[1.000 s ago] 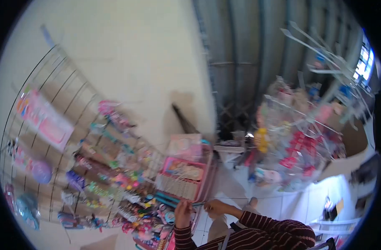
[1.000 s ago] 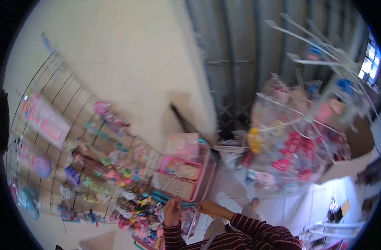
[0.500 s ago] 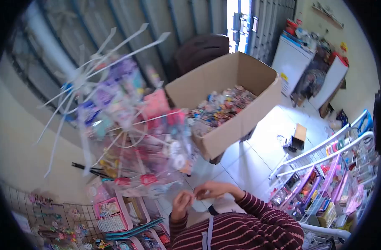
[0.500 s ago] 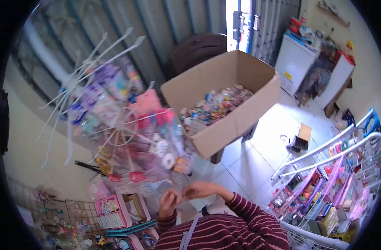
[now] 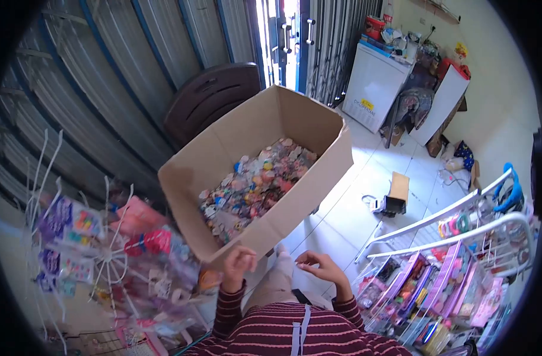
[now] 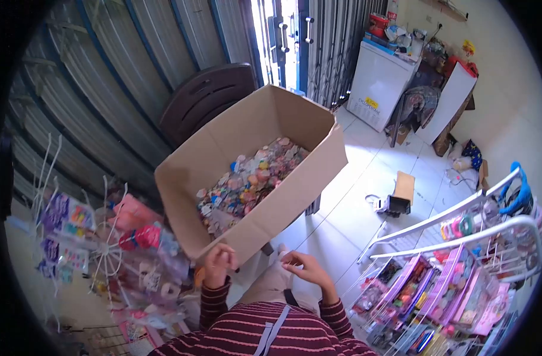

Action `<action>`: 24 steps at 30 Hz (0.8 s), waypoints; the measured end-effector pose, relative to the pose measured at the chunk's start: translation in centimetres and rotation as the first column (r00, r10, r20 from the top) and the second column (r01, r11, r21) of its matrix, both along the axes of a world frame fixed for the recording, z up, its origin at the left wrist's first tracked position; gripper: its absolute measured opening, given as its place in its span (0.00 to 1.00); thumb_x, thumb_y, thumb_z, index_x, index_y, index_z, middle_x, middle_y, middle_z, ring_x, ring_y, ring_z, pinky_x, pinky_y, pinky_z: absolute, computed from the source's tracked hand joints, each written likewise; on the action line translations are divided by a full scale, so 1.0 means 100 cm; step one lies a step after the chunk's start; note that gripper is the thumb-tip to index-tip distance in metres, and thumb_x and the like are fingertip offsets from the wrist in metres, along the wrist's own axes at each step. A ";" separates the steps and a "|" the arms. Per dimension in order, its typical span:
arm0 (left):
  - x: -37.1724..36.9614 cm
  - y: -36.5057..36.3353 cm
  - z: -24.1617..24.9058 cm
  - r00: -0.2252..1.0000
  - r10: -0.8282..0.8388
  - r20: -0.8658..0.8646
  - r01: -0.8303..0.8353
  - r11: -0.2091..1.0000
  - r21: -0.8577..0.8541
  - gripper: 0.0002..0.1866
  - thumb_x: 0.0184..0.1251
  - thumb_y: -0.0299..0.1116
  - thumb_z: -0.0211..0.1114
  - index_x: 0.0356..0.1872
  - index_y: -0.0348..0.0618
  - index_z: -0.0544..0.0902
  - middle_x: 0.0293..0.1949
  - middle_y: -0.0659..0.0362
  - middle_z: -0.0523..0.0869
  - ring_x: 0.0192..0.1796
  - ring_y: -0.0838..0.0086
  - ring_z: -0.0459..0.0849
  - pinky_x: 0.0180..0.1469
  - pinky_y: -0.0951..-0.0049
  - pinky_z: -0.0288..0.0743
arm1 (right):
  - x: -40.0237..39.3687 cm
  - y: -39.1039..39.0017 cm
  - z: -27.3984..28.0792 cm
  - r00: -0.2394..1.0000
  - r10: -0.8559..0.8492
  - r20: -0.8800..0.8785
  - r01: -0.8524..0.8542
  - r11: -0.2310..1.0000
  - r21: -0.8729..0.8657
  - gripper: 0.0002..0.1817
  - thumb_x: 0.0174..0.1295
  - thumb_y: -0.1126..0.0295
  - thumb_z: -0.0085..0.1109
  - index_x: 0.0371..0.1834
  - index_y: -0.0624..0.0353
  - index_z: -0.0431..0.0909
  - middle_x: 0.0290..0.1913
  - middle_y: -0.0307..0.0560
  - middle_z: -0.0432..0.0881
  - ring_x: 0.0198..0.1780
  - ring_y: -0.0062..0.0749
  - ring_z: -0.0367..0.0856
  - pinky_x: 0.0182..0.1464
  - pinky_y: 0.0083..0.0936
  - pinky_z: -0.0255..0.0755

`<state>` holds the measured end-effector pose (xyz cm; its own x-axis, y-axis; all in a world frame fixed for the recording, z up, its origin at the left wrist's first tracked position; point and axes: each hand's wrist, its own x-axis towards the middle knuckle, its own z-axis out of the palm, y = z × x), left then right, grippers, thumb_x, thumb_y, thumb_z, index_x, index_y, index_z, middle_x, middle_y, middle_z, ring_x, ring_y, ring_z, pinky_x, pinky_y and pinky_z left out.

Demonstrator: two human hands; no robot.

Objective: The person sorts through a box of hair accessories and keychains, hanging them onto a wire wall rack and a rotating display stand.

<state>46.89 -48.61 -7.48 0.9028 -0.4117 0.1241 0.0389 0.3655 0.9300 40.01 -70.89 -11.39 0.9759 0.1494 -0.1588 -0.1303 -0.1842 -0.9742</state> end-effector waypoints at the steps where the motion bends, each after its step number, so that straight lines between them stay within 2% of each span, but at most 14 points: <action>1: 0.017 -0.002 -0.002 0.997 0.072 0.016 -0.071 0.997 -0.007 0.11 0.59 0.37 0.51 0.32 0.37 0.71 0.20 0.63 0.70 0.21 0.83 0.67 0.25 0.85 0.60 | 0.013 -0.009 0.002 0.999 0.040 -0.007 -0.040 0.999 0.004 0.10 0.53 0.67 0.53 0.36 0.59 0.72 0.29 0.40 0.76 0.31 0.21 0.74 0.35 0.17 0.67; 4: 0.071 -0.018 0.010 0.972 0.233 -0.004 -0.233 0.971 -0.049 0.11 0.59 0.37 0.51 0.32 0.38 0.71 0.20 0.64 0.70 0.21 0.84 0.67 0.23 0.85 0.61 | 0.058 -0.037 0.013 0.991 0.136 -0.014 -0.136 0.991 -0.015 0.10 0.53 0.67 0.53 0.36 0.60 0.72 0.29 0.39 0.76 0.30 0.20 0.74 0.34 0.16 0.67; 6: 0.104 -0.029 0.030 0.945 0.322 -0.054 -0.325 0.943 -0.070 0.11 0.59 0.36 0.51 0.32 0.38 0.71 0.19 0.64 0.69 0.20 0.84 0.66 0.23 0.85 0.61 | 0.091 -0.056 0.043 0.945 0.321 -0.063 -0.313 0.943 0.115 0.10 0.53 0.67 0.52 0.35 0.62 0.73 0.28 0.40 0.77 0.29 0.20 0.75 0.34 0.16 0.66; 8: 0.135 -0.041 0.050 0.916 0.357 0.185 -0.390 0.900 0.196 0.09 0.58 0.34 0.52 0.32 0.38 0.71 0.20 0.64 0.70 0.21 0.84 0.68 0.23 0.84 0.63 | 0.128 -0.073 0.077 0.906 0.416 0.072 -0.422 0.900 0.113 0.09 0.54 0.69 0.50 0.34 0.62 0.73 0.27 0.40 0.76 0.28 0.20 0.74 0.30 0.15 0.66; 9: 0.149 -0.045 0.054 0.909 0.383 0.165 -0.410 0.893 0.187 0.09 0.58 0.34 0.52 0.32 0.38 0.71 0.20 0.64 0.70 0.21 0.84 0.68 0.23 0.84 0.63 | 0.145 -0.080 0.094 0.907 0.408 0.105 -0.415 0.908 0.063 0.08 0.53 0.70 0.51 0.33 0.62 0.74 0.27 0.40 0.76 0.28 0.19 0.74 0.29 0.16 0.66; 10: 0.164 -0.049 0.058 0.910 0.340 0.236 -0.406 0.845 0.349 0.08 0.57 0.32 0.52 0.32 0.38 0.71 0.22 0.62 0.71 0.24 0.83 0.70 0.26 0.84 0.64 | 0.164 -0.087 0.106 0.905 0.402 0.141 -0.408 0.913 0.014 0.07 0.53 0.71 0.52 0.33 0.62 0.74 0.27 0.40 0.76 0.27 0.19 0.74 0.28 0.16 0.66; 11: 0.177 -0.055 0.060 0.914 0.281 0.292 -0.397 0.765 0.508 0.07 0.56 0.30 0.52 0.32 0.38 0.72 0.24 0.61 0.73 0.26 0.83 0.71 0.28 0.84 0.65 | 0.186 -0.092 0.111 0.892 0.346 0.292 -0.338 0.938 -0.076 0.07 0.52 0.71 0.52 0.32 0.61 0.74 0.26 0.40 0.76 0.26 0.18 0.73 0.26 0.15 0.65; 12: 0.192 -0.064 0.058 0.915 0.298 0.273 -0.401 0.755 0.519 0.07 0.56 0.30 0.52 0.32 0.38 0.72 0.24 0.61 0.73 0.26 0.83 0.71 0.28 0.84 0.65 | 0.205 -0.095 0.114 0.851 0.285 0.441 -0.251 0.958 -0.136 0.07 0.51 0.72 0.53 0.32 0.61 0.74 0.26 0.40 0.76 0.24 0.18 0.72 0.25 0.15 0.65; 14: 0.226 -0.076 0.041 0.948 0.202 0.246 -0.313 0.736 0.601 0.08 0.53 0.31 0.54 0.32 0.38 0.72 0.27 0.56 0.76 0.29 0.76 0.75 0.32 0.78 0.67 | 0.245 -0.102 0.126 0.922 0.238 0.307 -0.190 0.965 -0.178 0.07 0.51 0.73 0.53 0.31 0.64 0.73 0.27 0.42 0.75 0.27 0.20 0.74 0.29 0.15 0.67; 16: 0.259 -0.078 0.007 0.947 0.024 0.320 -0.268 0.607 0.748 0.09 0.52 0.32 0.54 0.33 0.38 0.72 0.29 0.52 0.77 0.31 0.66 0.76 0.34 0.71 0.69 | 0.293 -0.103 0.130 0.887 0.292 0.358 -0.226 0.950 -0.215 0.05 0.51 0.74 0.53 0.30 0.65 0.72 0.25 0.41 0.75 0.26 0.18 0.73 0.27 0.13 0.67; 19: 0.290 -0.085 -0.062 0.963 0.057 0.265 -0.257 0.501 0.826 0.13 0.48 0.35 0.56 0.34 0.39 0.73 0.31 0.50 0.77 0.33 0.61 0.76 0.36 0.67 0.68 | 0.375 -0.088 0.114 0.822 0.420 0.385 -0.316 0.898 -0.306 0.06 0.46 0.76 0.53 0.29 0.62 0.73 0.20 0.44 0.74 0.22 0.24 0.73 0.25 0.18 0.66; 21: 0.304 -0.086 -0.104 0.985 -0.144 -0.091 0.126 0.254 0.959 0.16 0.46 0.37 0.58 0.35 0.38 0.72 0.34 0.49 0.77 0.38 0.61 0.75 0.40 0.67 0.67 | 0.437 -0.074 0.086 0.714 0.566 0.413 -0.434 0.820 -0.374 0.07 0.45 0.75 0.52 0.30 0.60 0.74 0.22 0.48 0.76 0.26 0.31 0.75 0.28 0.21 0.68; 23: 0.292 -0.098 -0.119 0.974 -0.159 -0.162 0.204 0.297 0.933 0.18 0.43 0.41 0.59 0.35 0.40 0.73 0.34 0.50 0.77 0.39 0.61 0.75 0.41 0.67 0.67 | 0.483 -0.061 0.054 0.645 0.645 0.409 -0.524 0.763 -0.378 0.08 0.45 0.75 0.51 0.31 0.59 0.75 0.24 0.49 0.77 0.27 0.34 0.76 0.30 0.23 0.69; 24: 0.288 -0.100 -0.159 0.969 -0.174 -0.177 0.226 0.323 0.919 0.19 0.43 0.41 0.59 0.36 0.42 0.73 0.35 0.50 0.77 0.39 0.61 0.76 0.41 0.67 0.68 | 0.501 -0.055 0.042 0.627 0.732 0.267 -0.578 0.667 -0.470 0.10 0.45 0.76 0.49 0.32 0.59 0.75 0.27 0.47 0.78 0.30 0.30 0.76 0.32 0.22 0.69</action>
